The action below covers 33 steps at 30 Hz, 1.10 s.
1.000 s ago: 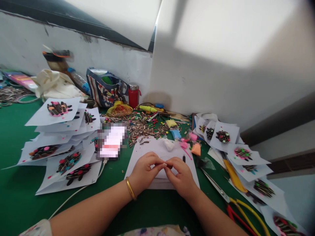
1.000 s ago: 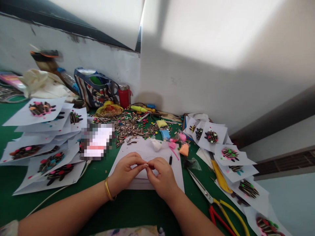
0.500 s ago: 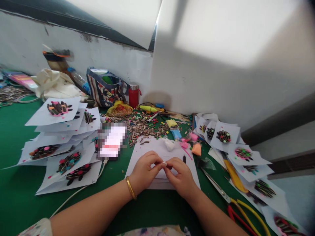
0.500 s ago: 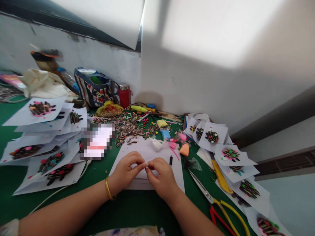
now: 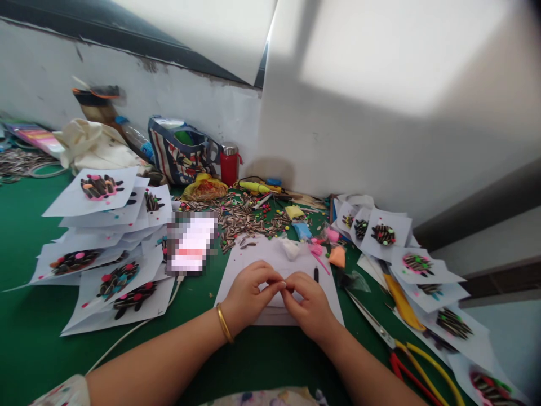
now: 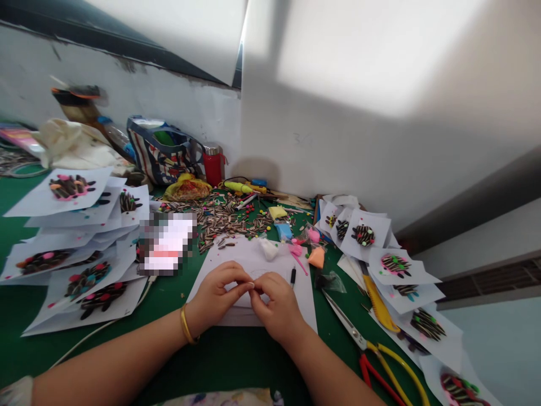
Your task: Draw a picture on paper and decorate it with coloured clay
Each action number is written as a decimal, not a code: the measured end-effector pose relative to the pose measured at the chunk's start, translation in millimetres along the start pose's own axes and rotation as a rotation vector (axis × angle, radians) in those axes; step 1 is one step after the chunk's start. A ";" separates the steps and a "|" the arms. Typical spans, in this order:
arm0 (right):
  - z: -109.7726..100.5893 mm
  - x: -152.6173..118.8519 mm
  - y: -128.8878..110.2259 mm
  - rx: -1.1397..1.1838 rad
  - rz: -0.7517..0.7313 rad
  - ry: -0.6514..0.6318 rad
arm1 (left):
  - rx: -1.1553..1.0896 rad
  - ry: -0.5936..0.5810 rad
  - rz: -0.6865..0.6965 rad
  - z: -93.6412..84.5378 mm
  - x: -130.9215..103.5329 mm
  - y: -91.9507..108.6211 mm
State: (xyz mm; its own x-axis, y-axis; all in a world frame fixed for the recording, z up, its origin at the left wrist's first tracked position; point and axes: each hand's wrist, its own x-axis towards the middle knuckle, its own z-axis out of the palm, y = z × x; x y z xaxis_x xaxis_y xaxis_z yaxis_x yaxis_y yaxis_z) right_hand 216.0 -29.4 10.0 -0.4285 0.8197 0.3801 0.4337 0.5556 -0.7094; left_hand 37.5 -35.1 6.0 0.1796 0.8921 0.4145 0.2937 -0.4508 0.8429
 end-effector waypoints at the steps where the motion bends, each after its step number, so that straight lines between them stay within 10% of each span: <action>1: 0.0 0.3 -0.4 0.001 0.003 -0.006 | -0.001 -0.007 0.001 -0.1 0.5 0.8; 33: -3.5 1.8 0.1 0.053 0.049 0.005 | 0.014 -0.001 -0.001 0.2 0.7 2.2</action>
State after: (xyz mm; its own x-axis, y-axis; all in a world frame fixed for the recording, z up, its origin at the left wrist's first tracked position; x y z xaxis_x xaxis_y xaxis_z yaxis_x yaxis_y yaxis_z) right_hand 218.0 -27.4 12.7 -0.4035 0.8466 0.3471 0.4112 0.5066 -0.7578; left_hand 38.4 -35.5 8.1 0.1807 0.8923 0.4136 0.3070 -0.4507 0.8382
